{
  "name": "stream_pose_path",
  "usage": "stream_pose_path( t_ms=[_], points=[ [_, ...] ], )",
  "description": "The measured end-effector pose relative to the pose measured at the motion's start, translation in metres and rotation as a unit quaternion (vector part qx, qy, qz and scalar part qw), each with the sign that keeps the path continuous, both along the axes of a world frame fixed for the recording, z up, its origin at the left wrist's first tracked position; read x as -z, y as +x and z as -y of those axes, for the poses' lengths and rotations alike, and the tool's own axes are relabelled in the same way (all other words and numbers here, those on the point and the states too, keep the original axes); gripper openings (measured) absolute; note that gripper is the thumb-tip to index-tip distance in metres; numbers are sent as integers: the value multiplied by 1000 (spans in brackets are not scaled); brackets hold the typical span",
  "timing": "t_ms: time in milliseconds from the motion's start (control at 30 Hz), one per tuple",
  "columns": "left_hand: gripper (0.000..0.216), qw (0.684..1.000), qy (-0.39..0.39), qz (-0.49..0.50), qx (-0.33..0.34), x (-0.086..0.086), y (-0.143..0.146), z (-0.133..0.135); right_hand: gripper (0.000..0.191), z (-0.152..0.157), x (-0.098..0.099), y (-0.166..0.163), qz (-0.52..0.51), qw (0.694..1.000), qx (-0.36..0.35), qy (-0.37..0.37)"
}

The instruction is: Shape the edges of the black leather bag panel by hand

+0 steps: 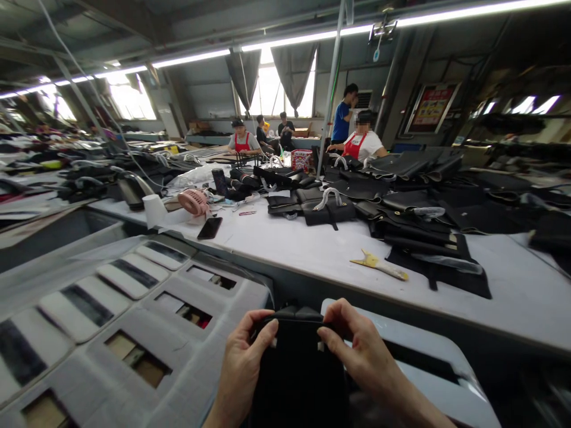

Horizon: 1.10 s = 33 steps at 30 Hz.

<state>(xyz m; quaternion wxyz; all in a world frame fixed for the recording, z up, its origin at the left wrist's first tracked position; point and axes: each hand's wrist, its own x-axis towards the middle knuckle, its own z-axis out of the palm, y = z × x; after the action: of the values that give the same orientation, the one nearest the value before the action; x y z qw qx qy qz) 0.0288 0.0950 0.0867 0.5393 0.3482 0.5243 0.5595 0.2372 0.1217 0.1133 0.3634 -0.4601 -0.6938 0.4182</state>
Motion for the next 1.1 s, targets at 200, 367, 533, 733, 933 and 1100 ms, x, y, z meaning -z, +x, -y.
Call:
stream_pose_path(
  t_ms=[200, 367, 533, 733, 933, 1100],
  points=[
    [31, 997, -12, 68, 15, -3, -1, -2, 26, 2, 10, -13, -80, 993, 55, -59],
    [27, 984, -30, 174, 36, -1, -4, -8, 34, 3, 11, -21, -198, 968, 76, -132],
    [27, 978, -40, 201, 49, 2, -5, -12, 39, 1, 16, -22, -273, 940, 89, -183],
    [32, 995, 3, 95, -31, 8, -3, -6, 38, -7, 23, -23, -282, 937, 87, -187],
    [36, 999, -15, 37, -21, 6, -3, 6, 36, -9, 25, -21, -283, 938, 81, -183],
    [34, 996, -29, 77, -23, 9, 4, 3, 42, -3, 23, -25, -234, 957, 118, -121]
  ],
)
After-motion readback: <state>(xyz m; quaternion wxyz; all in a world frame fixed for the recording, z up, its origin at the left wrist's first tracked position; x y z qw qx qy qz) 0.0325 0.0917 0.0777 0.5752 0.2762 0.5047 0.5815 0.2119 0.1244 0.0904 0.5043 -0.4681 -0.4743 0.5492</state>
